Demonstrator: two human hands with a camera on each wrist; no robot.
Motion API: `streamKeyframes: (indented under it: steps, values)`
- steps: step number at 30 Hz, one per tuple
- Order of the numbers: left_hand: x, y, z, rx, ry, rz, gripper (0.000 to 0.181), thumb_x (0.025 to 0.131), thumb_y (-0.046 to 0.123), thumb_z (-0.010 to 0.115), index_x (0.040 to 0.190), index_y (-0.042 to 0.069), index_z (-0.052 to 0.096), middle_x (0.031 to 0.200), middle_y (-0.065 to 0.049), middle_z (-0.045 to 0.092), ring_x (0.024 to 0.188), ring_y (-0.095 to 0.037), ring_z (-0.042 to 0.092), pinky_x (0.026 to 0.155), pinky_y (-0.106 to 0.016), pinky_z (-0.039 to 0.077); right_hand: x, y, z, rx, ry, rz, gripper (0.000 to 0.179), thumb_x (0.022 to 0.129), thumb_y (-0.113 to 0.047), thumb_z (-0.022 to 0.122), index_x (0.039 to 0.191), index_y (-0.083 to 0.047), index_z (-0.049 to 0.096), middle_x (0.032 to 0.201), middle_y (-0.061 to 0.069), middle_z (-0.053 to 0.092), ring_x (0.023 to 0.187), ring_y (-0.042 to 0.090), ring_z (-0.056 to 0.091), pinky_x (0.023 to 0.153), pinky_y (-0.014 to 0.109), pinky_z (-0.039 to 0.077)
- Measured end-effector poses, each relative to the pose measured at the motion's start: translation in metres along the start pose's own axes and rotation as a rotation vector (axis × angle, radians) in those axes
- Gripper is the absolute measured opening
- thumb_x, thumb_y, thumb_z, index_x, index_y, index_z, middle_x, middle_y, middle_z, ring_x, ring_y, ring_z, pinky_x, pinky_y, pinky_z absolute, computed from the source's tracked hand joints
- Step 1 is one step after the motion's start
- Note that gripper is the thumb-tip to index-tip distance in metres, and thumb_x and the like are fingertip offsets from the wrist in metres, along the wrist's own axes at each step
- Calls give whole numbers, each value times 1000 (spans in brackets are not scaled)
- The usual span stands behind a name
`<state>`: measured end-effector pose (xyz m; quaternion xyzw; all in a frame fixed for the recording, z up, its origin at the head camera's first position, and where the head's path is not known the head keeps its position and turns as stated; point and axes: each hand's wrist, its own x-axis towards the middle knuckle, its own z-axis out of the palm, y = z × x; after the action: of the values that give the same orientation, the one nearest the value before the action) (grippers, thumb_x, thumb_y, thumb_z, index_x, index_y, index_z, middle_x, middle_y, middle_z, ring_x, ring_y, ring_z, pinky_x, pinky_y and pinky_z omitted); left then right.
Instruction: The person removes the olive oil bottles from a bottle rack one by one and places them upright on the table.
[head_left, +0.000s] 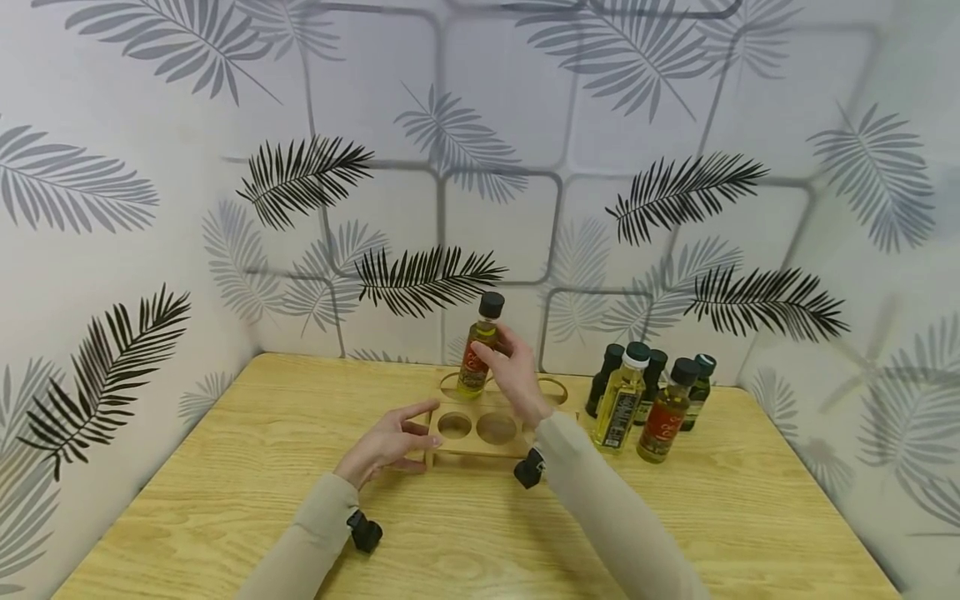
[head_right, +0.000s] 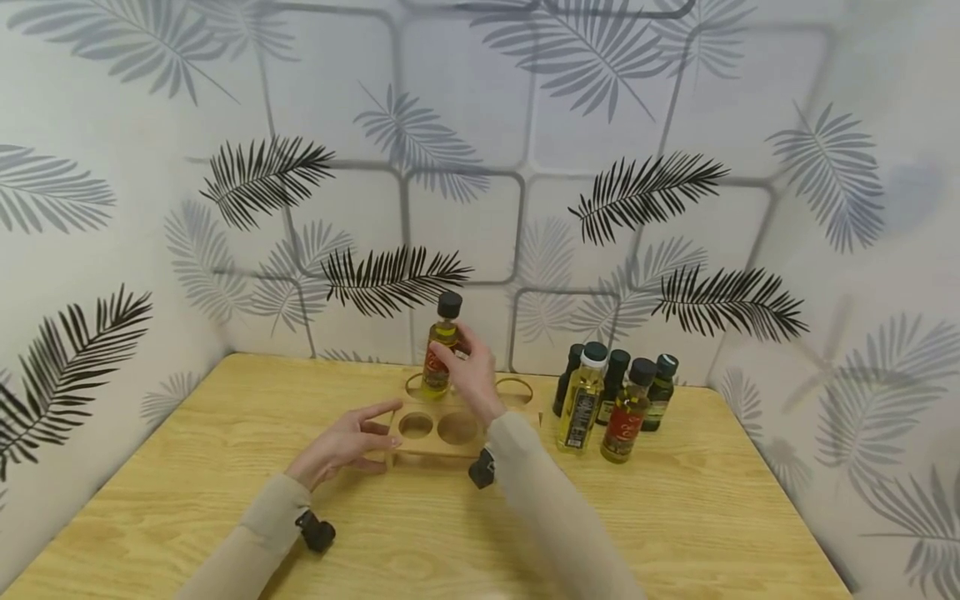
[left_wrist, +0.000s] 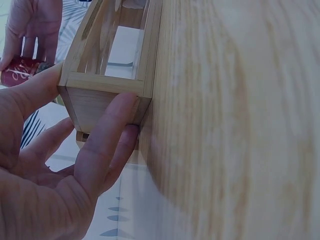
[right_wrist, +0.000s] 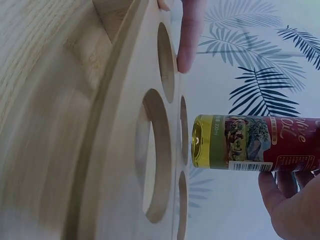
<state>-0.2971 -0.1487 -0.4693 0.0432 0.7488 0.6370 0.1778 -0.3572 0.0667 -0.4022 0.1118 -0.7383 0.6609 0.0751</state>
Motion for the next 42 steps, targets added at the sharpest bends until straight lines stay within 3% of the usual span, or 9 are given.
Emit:
streamKeyframes:
  steps: [16, 23, 29, 42]
  values:
    - [-2, 1, 0, -3, 1, 0, 70, 89, 13, 74, 150, 25, 42, 134, -26, 44, 107, -28, 62, 80, -46, 61, -19, -4, -28, -79, 24, -28, 51, 96, -28, 65, 144, -18, 49, 131, 11, 61, 122, 26, 57, 106, 45, 47]
    - [-2, 2, 1, -1, -4, 7, 71, 89, 13, 74, 151, 24, 41, 133, -26, 44, 105, -28, 62, 79, -46, 61, -34, -4, -41, -100, 90, -5, 61, 95, -32, 67, 148, -14, 45, 129, 12, 63, 120, 26, 59, 100, 45, 51]
    - [-2, 4, 1, 7, -11, 14, 71, 89, 12, 73, 151, 23, 40, 132, -26, 44, 106, -27, 62, 79, -47, 60, -41, -1, -53, -105, 91, 2, 55, 93, -37, 68, 142, -16, 53, 125, 11, 65, 115, 24, 61, 92, 40, 52]
    - [-2, 3, 1, 1, -12, 14, 71, 89, 11, 73, 151, 21, 40, 131, -27, 44, 106, -28, 62, 79, -46, 61, -58, -4, -74, -147, 77, 1, 60, 90, -44, 70, 140, -17, 54, 127, 10, 65, 117, 24, 60, 99, 47, 51]
